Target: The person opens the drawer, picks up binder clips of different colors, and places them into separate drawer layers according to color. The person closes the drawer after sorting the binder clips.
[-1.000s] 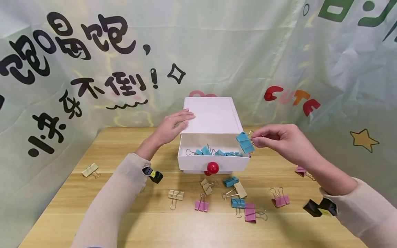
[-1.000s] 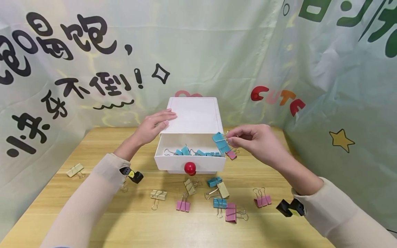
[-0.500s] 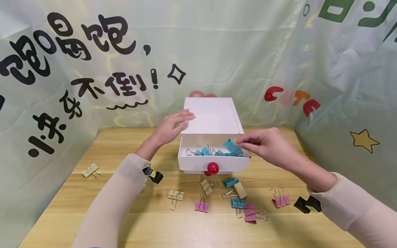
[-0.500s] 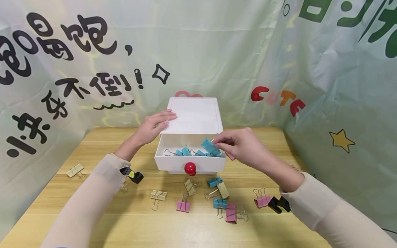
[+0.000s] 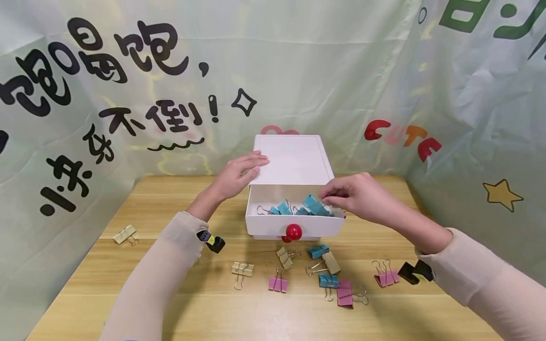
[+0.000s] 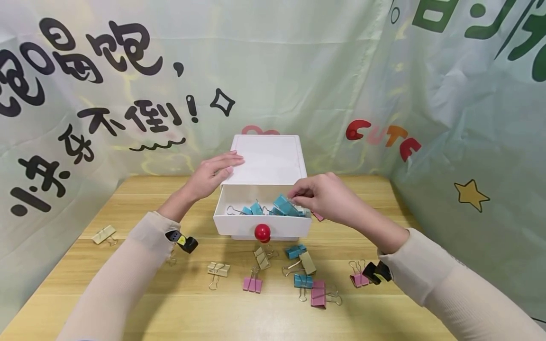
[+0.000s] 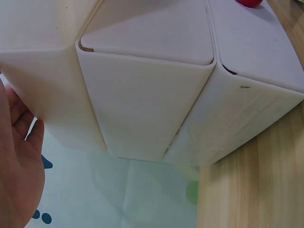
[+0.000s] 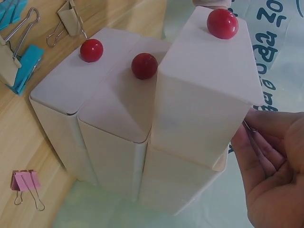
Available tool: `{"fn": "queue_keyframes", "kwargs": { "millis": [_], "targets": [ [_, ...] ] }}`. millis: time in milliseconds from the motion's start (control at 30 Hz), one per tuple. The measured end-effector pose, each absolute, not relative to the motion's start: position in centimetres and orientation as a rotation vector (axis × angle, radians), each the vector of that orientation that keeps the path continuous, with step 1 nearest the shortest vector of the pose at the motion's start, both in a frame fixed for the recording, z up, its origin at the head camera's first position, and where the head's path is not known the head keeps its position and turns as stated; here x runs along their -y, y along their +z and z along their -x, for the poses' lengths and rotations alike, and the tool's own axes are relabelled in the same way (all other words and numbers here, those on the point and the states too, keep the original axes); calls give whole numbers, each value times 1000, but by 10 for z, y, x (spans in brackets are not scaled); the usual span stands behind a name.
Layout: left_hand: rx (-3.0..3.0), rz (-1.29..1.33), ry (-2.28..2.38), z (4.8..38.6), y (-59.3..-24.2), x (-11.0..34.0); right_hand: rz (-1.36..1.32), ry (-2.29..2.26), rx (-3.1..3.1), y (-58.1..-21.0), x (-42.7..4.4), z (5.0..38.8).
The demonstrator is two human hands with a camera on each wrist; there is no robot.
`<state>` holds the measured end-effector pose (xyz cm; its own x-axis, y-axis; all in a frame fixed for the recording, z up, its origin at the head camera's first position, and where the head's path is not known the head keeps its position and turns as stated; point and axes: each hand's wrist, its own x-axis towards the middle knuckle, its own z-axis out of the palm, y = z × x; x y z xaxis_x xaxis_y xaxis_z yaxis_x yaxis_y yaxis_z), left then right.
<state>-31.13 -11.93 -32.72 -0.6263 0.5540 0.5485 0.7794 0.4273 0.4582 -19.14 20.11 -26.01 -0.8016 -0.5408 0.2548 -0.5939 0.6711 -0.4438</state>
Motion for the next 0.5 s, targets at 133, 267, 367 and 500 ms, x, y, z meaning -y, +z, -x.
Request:
{"fn": "queue_keyframes", "kwargs": {
  "millis": [133,267,367,500],
  "targets": [
    [2381,1141,-1007,311,-326,119,-923,788,2778,-260,-198,195],
    [2386,1135,-1009,311,-326,119,-900,706,2716,-262,-195,198],
    [2388,1136,-1010,311,-326,119,-905,600,2638,-265,-194,200],
    [2385,1140,-1013,310,-326,119,-938,502,2552,-267,-195,202]
  ]
}}
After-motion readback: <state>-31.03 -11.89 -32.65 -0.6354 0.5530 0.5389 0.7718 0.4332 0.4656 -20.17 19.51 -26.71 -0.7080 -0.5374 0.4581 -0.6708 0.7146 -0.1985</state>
